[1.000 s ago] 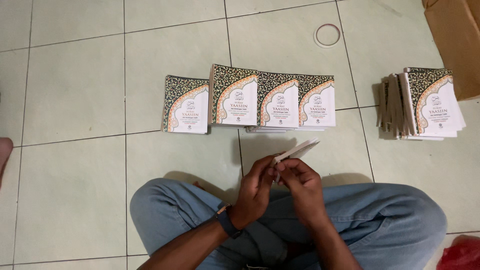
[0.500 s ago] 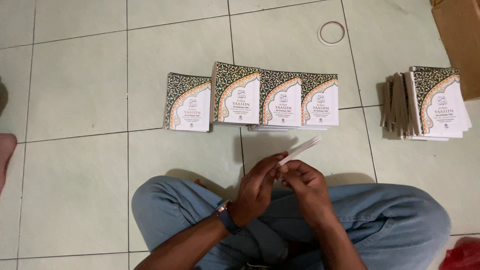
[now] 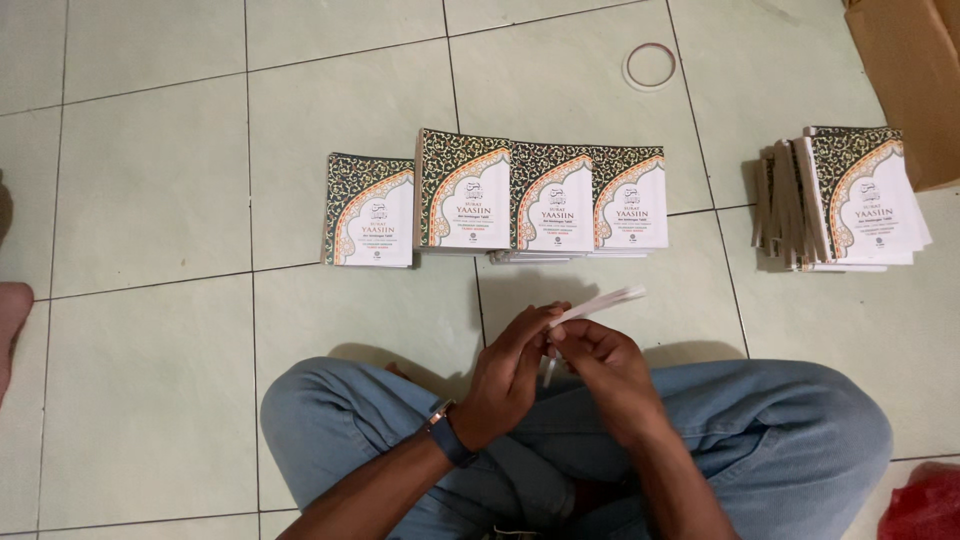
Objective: The person sits on the floor and wraps small books with clear plastic film. They pick up a book, slide it into the film, and place the wrapped book onto a stack. The person repeats this process for several books.
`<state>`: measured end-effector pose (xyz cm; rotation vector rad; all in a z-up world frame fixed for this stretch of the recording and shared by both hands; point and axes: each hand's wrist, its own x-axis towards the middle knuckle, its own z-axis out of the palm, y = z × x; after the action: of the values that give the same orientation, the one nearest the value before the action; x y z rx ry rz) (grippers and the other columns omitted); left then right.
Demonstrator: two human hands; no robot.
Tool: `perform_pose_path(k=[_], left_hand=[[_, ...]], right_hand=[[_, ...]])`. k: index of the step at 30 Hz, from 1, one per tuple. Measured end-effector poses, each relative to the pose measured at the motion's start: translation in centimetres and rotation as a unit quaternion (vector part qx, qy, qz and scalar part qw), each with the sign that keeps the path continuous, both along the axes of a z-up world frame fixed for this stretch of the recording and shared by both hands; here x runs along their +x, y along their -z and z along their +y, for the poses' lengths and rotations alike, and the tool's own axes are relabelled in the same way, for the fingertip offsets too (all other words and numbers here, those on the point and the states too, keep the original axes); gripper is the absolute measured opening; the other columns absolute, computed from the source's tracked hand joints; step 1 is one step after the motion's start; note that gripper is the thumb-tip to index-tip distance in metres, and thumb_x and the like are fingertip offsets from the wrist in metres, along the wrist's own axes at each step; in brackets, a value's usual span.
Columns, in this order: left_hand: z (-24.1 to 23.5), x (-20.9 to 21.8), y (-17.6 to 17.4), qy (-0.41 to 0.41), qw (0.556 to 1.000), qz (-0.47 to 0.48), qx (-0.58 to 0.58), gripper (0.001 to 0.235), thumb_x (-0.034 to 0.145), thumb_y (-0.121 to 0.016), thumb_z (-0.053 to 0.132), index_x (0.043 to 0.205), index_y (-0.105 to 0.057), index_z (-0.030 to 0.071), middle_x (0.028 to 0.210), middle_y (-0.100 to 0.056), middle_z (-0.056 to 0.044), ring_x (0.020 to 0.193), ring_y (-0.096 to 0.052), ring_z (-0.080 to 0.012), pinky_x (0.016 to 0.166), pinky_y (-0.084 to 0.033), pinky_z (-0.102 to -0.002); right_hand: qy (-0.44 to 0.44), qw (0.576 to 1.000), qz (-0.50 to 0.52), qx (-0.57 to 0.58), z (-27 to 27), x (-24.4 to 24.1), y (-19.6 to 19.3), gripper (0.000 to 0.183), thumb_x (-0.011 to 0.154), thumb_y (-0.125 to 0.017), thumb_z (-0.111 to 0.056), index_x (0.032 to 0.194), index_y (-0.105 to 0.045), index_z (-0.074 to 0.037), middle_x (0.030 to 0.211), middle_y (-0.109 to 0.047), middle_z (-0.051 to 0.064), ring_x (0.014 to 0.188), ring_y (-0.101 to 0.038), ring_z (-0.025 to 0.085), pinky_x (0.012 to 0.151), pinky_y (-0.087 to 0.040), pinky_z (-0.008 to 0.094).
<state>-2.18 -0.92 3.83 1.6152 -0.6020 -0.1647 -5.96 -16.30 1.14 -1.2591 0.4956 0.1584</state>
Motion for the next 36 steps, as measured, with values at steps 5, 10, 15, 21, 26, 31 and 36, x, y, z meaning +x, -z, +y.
perform_pose_path(k=[5, 10, 15, 21, 26, 31, 36], left_hand=[[-0.3, -0.2, -0.4, -0.017, 1.0, -0.008, -0.007, 0.032, 0.112, -0.035, 0.01, 0.14, -0.05, 0.005, 0.147, -0.058, -0.018, 0.141, -0.055, -0.0321, 0.128, -0.036, -0.047], [-0.2, -0.5, -0.5, -0.018, 0.996, 0.067, -0.061, 0.035, 0.112, -0.039, 0.02, 0.142, -0.048, 0.004, 0.149, -0.056, -0.02, 0.138, -0.058, -0.0315, 0.112, -0.053, -0.039], [-0.7, -0.5, 2.4, -0.066, 0.977, 0.129, -0.154, 0.036, 0.109, -0.048, 0.012, 0.141, -0.05, -0.005, 0.116, -0.066, -0.026, 0.116, -0.063, -0.0372, 0.094, -0.053, -0.054], [-0.7, 0.1, 1.0, -0.093, 0.982, 0.125, -0.111, 0.037, 0.103, -0.063, 0.012, 0.138, -0.058, -0.001, 0.118, -0.072, -0.025, 0.112, -0.067, -0.0283, 0.09, -0.057, -0.044], [-0.7, 0.5, 0.3, -0.124, 0.982, 0.102, -0.095, 0.028, 0.103, -0.064, 0.009, 0.13, -0.069, 0.003, 0.111, -0.076, -0.023, 0.107, -0.071, -0.0313, 0.086, -0.061, -0.044], [-0.4, 0.5, 0.3, -0.153, 0.985, 0.052, -0.06, 0.027, 0.101, -0.066, 0.007, 0.127, -0.072, 0.005, 0.111, -0.077, -0.023, 0.104, -0.073, -0.027, 0.083, -0.063, -0.045], [0.0, 1.1, -1.1, -0.17, 0.984, -0.05, -0.034, 0.03, 0.1, -0.065, 0.0, 0.129, -0.071, 0.005, 0.115, -0.077, -0.019, 0.103, -0.074, -0.0366, 0.088, -0.063, -0.048]], right_hand=[[0.029, 0.997, 0.062, 0.033, 0.6, 0.4, -0.2, 0.022, 0.091, -0.074, -0.022, 0.103, -0.067, -0.006, 0.082, -0.073, 0.01, 0.079, -0.064, 0.015, 0.073, -0.05, 0.031], [0.03, 0.997, 0.076, -0.01, 1.1, 0.7, 0.3, 0.017, 0.093, -0.075, -0.025, 0.095, -0.067, -0.01, 0.08, -0.071, 0.004, 0.075, -0.06, 0.011, 0.066, -0.044, 0.029], [-0.009, 0.999, 0.048, -0.005, 0.7, 0.7, 0.6, 0.021, 0.101, -0.069, -0.028, 0.104, -0.067, -0.008, 0.074, -0.073, 0.013, 0.061, -0.047, 0.01, 0.064, -0.036, 0.032], [-0.025, 0.999, 0.036, 0.004, 0.8, 0.5, 2.3, 0.03, 0.095, -0.076, -0.032, 0.108, -0.067, -0.007, 0.078, -0.074, 0.011, 0.064, -0.05, 0.011, 0.065, -0.036, 0.031], [-0.021, 1.0, 0.018, -0.009, 1.4, 0.5, 0.7, 0.021, 0.098, -0.071, -0.022, 0.108, -0.067, -0.004, 0.075, -0.074, 0.012, 0.065, -0.047, 0.008, 0.064, -0.034, 0.029], [-0.035, 0.998, 0.001, -0.049, 2.1, 1.0, -0.7, 0.021, 0.097, -0.07, -0.018, 0.111, -0.067, -0.003, 0.078, -0.072, 0.015, 0.074, -0.055, 0.01, 0.068, -0.038, 0.028], [-0.099, 0.992, -0.044, -0.072, 2.5, 0.4, 2.7, 0.011, 0.1, -0.065, -0.012, 0.091, -0.071, -0.009, 0.068, -0.058, 0.001, 0.069, -0.05, 0.009, 0.067, -0.038, 0.025]])
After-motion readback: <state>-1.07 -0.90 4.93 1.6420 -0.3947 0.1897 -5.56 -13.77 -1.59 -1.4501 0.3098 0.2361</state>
